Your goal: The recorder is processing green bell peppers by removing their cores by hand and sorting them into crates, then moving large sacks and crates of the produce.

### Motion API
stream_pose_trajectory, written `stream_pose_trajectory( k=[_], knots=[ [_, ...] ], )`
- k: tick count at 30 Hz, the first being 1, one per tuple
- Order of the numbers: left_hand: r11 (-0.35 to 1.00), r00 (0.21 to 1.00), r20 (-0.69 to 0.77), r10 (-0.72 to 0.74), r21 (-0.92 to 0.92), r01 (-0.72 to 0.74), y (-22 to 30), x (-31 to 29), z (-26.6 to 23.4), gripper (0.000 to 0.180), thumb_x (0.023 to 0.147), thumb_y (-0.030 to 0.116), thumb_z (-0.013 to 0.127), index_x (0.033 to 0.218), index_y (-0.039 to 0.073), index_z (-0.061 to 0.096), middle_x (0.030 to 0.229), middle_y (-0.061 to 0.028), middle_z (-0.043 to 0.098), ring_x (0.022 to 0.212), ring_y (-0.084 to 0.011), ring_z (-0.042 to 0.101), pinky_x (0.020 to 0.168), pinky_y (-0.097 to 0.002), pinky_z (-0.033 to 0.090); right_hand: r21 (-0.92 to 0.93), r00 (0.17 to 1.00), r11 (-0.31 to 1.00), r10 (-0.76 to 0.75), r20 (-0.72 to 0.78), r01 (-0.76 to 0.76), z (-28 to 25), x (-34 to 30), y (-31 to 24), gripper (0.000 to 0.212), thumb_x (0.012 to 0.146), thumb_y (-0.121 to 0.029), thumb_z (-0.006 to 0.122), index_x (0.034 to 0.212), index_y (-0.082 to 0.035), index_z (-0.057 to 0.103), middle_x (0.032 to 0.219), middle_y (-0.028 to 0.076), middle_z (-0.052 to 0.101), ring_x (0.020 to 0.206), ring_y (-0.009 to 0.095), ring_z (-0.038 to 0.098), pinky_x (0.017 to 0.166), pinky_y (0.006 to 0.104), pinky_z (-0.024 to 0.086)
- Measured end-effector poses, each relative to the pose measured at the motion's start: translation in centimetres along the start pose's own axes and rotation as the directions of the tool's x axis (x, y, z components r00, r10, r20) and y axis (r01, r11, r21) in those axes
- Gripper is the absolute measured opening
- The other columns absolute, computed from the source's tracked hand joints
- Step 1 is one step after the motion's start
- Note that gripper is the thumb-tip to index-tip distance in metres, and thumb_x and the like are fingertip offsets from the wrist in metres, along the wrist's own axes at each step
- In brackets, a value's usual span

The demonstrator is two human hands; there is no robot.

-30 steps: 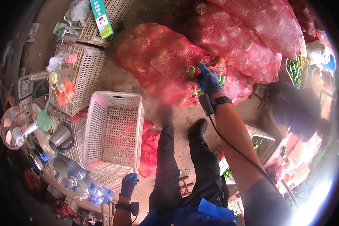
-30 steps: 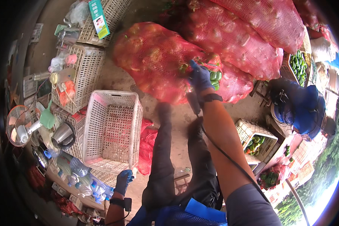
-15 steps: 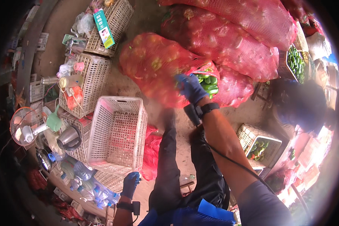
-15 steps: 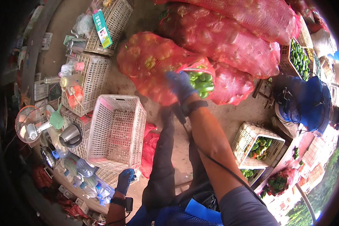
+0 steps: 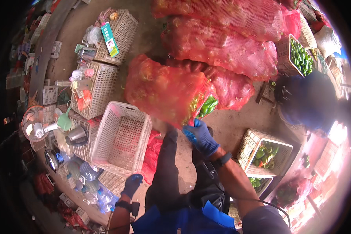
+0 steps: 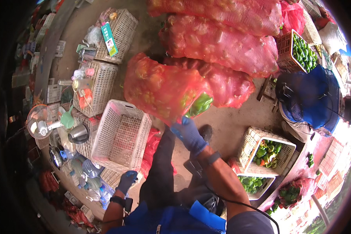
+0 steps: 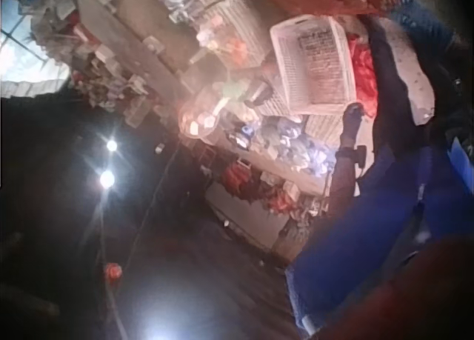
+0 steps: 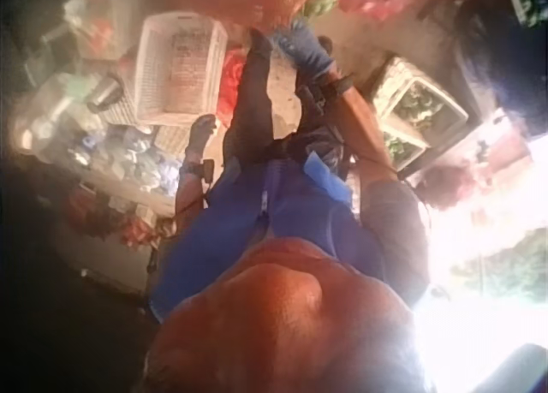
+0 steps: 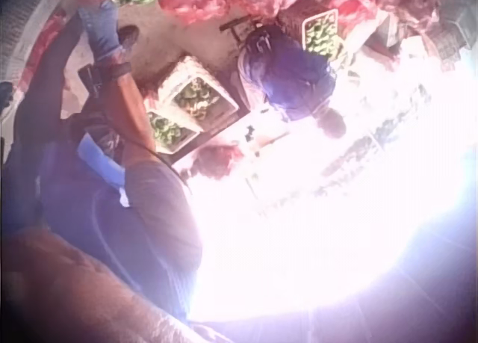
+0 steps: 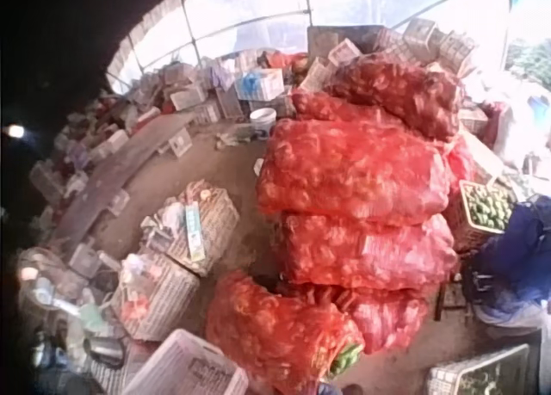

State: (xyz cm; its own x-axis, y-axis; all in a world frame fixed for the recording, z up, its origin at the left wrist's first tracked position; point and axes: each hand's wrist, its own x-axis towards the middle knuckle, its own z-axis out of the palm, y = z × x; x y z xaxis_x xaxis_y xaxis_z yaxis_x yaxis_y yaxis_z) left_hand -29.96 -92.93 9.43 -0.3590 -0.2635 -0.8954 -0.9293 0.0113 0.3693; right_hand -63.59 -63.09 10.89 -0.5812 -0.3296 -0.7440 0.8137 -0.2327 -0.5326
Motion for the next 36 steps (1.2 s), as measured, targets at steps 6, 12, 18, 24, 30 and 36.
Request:
stream_pose_trajectory(
  k=[6, 12, 18, 24, 30, 36],
  knots=[
    [0.991, 0.996, 0.038, 0.075, 0.105, -0.078, 5.8, 4.5, -0.1, 0.016, 0.092, 0.019, 0.064, 0.1, 0.006, 0.067, 0.082, -0.0007, 0.065, 0.071, -0.0093, 0.059, 0.067, -0.0265, 0.05, -0.408, 0.993, 0.907, 0.114, -0.003, -0.106, -6.4, -10.5, -1.4, 0.008, 0.082, -0.005, 0.067, 0.089, -0.005, 0.063, 0.071, -0.007, 0.054, 0.06, 0.003, 0.046, 0.053, 0.0217, 0.037],
    [0.951, 0.988, 0.027, 0.152, 0.268, -0.153, 12.3, 16.2, 0.0, 0.019, 0.088, 0.02, 0.066, 0.097, 0.004, 0.067, 0.09, -0.006, 0.069, 0.079, -0.014, 0.063, 0.074, -0.0304, 0.051, -0.285, 0.96, 0.945, 0.08, -0.27, -0.159, -16.1, -16.5, 3.6, 0.025, 0.08, -0.002, 0.066, 0.105, -0.003, 0.067, 0.077, -0.008, 0.057, 0.061, 0.003, 0.047, 0.055, 0.0213, 0.038],
    [0.893, 0.949, 0.03, 0.314, 0.329, -0.306, 17.6, 29.3, 0.5, 0.026, 0.086, 0.031, 0.069, 0.079, 0.006, 0.063, 0.07, -0.0057, 0.06, 0.064, -0.0189, 0.051, 0.066, -0.0357, 0.046, -0.209, 0.881, 0.965, 0.041, -0.471, -0.157, -18.4, -15.2, 3.1, 0.01, 0.079, 0.002, 0.061, 0.08, -0.007, 0.063, 0.067, -0.008, 0.054, 0.054, 0.002, 0.043, 0.049, 0.0219, 0.03],
    [0.798, 0.928, 0.007, 0.371, 0.508, -0.323, 21.1, 37.9, 0.4, 0.048, 0.089, 0.051, 0.06, 0.077, 0.004, 0.061, 0.068, -0.0087, 0.058, 0.064, -0.0236, 0.048, 0.067, -0.0395, 0.044, -0.128, 0.816, 0.955, 0.155, -0.557, -0.269, -16.4, -14.3, 2.6, 0.004, 0.08, -0.002, 0.062, 0.079, -0.006, 0.062, 0.07, -0.007, 0.057, 0.06, 0.003, 0.049, 0.055, 0.0231, 0.037],
    [0.879, 0.952, 0.035, 0.304, 0.374, -0.295, 24.2, 42.2, -0.2, 0.081, 0.086, 0.064, 0.055, 0.136, 0.001, 0.05, 0.135, -0.0186, 0.054, 0.126, -0.028, 0.049, 0.105, -0.0361, 0.035, -0.171, 0.776, 0.942, 0.125, -0.618, -0.288, -17.3, -11.9, 3.6, 0.006, 0.076, -0.006, 0.066, 0.078, -0.008, 0.061, 0.068, -0.007, 0.056, 0.058, 0.003, 0.049, 0.053, 0.0225, 0.036],
    [0.948, 0.943, 0.223, 0.248, 0.142, -0.283, 24.3, 42.0, 2.5, 0.08, 0.088, 0.057, 0.06, 0.142, 0.001, 0.043, 0.142, -0.0092, 0.047, 0.129, -0.0187, 0.043, 0.109, -0.0319, 0.031, -0.151, 0.649, 0.89, 0.19, -0.737, -0.431, -17.9, -12.9, 3.1, 0.008, 0.068, -0.006, 0.066, 0.072, -0.008, 0.059, 0.063, -0.007, 0.052, 0.056, 0.004, 0.047, 0.05, 0.022, 0.033]
  ],
)
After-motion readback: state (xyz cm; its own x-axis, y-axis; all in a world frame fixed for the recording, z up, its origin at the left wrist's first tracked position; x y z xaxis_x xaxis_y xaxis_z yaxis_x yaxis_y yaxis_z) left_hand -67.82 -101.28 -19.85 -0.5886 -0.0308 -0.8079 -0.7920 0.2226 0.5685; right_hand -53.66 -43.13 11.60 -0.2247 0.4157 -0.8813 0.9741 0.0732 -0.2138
